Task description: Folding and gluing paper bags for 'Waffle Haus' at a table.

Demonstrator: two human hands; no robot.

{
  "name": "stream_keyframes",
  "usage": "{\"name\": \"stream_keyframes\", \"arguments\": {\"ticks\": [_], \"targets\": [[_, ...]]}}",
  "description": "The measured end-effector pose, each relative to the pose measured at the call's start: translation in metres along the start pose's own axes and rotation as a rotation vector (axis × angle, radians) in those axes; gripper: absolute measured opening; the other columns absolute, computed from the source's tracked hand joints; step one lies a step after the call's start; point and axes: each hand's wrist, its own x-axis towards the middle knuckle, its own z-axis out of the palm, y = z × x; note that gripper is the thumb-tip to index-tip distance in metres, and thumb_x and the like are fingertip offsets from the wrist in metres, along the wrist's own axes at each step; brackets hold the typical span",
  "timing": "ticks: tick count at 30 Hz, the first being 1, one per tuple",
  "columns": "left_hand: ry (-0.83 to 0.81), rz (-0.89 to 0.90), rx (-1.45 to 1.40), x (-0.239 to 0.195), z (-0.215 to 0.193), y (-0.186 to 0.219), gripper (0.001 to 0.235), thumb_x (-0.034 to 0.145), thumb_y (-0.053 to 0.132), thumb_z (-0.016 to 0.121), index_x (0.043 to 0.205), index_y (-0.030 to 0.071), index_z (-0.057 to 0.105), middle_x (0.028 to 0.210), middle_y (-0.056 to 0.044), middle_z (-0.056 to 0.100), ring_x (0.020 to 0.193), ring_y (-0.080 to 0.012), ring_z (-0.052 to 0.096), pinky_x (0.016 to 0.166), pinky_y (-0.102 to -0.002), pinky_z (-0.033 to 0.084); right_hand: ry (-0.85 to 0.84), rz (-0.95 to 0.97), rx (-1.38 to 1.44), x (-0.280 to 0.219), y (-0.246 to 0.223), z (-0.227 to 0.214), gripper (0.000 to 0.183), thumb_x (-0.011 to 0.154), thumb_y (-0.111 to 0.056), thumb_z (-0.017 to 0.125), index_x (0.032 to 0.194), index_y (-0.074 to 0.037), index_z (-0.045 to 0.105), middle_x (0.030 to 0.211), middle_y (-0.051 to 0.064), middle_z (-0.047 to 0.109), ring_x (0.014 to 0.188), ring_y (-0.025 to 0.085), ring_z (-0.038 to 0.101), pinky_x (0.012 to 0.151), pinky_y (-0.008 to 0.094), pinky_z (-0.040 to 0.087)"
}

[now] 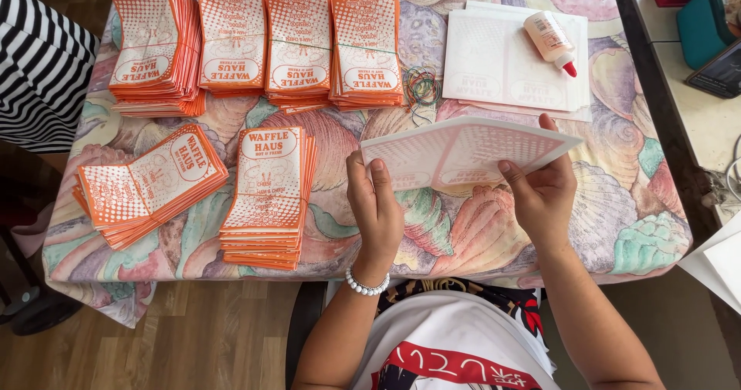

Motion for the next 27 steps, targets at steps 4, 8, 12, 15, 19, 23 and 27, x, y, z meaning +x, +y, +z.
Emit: {"name": "stream_keyframes", "arguments": {"ticks": [4,8,12,15,19,23,27], "targets": [[0.018,0.001,-0.005,0.000,0.000,-0.007,0.016,0.111,0.016,0.039,0.108,0.004,0.049,0.088,-0.006,0.044,0.091,-0.0135,0.043,0.087,-0.036,0.041,0.003,0.000,-0.005,0.000,0.004,-0.004,0.080,0.093,0.011,0.072,0.162,-0.002,0.033,0.114,0.014,0.065,0.109,0.019,0.065,0.103,0.038,0.057],[0.011,-0.004,-0.020,0.000,0.001,-0.003,0.018,0.112,0.017,0.037,0.108,0.003,0.049,0.088,-0.006,0.044,0.091,-0.0134,0.043,0.086,-0.036,0.041,-0.015,0.010,-0.020,0.000,0.005,-0.004,0.079,0.092,0.010,0.072,0.161,-0.002,0.035,0.114,0.013,0.065,0.109,0.018,0.064,0.102,0.038,0.057],[0.015,-0.009,-0.022,-0.004,-0.001,-0.022,0.020,0.112,0.018,0.037,0.110,0.002,0.049,0.090,-0.007,0.044,0.094,-0.0147,0.045,0.089,-0.036,0.040,-0.003,-0.003,-0.045,-0.001,-0.005,-0.002,0.069,0.093,0.010,0.072,0.156,0.001,0.043,0.110,0.013,0.065,0.106,0.017,0.063,0.102,0.039,0.056],[-0.003,-0.022,-0.032,-0.002,-0.002,0.001,0.020,0.112,0.020,0.038,0.113,0.003,0.049,0.092,-0.006,0.046,0.095,-0.0133,0.045,0.090,-0.037,0.041,-0.019,0.004,-0.018,0.000,-0.008,-0.001,0.079,0.087,0.006,0.078,0.157,0.001,0.040,0.109,0.013,0.065,0.107,0.018,0.064,0.103,0.039,0.056],[-0.014,-0.030,-0.028,-0.005,-0.002,-0.014,0.021,0.112,0.019,0.037,0.112,0.002,0.050,0.092,-0.006,0.045,0.096,-0.0137,0.044,0.089,-0.038,0.042,0.000,0.007,-0.033,0.004,-0.006,-0.002,0.065,0.094,0.004,0.074,0.152,0.002,0.046,0.107,0.010,0.065,0.104,0.016,0.064,0.102,0.037,0.057],[-0.011,-0.039,-0.016,-0.005,-0.002,-0.016,0.023,0.112,0.019,0.035,0.112,0.002,0.050,0.091,-0.007,0.046,0.095,-0.0143,0.045,0.088,-0.038,0.042,0.039,0.026,-0.054,0.006,0.008,-0.008,0.048,0.092,0.008,0.077,0.136,0.006,0.057,0.103,0.016,0.067,0.099,0.022,0.069,0.093,0.040,0.060],[-0.004,-0.036,-0.024,-0.006,-0.003,-0.027,0.024,0.113,0.020,0.034,0.111,0.002,0.050,0.091,-0.006,0.045,0.095,-0.0139,0.045,0.088,-0.037,0.042,0.031,0.041,-0.062,0.000,0.001,-0.002,0.048,0.095,0.002,0.075,0.139,0.000,0.057,0.107,0.007,0.067,0.106,0.011,0.062,0.099,0.034,0.056]]}}
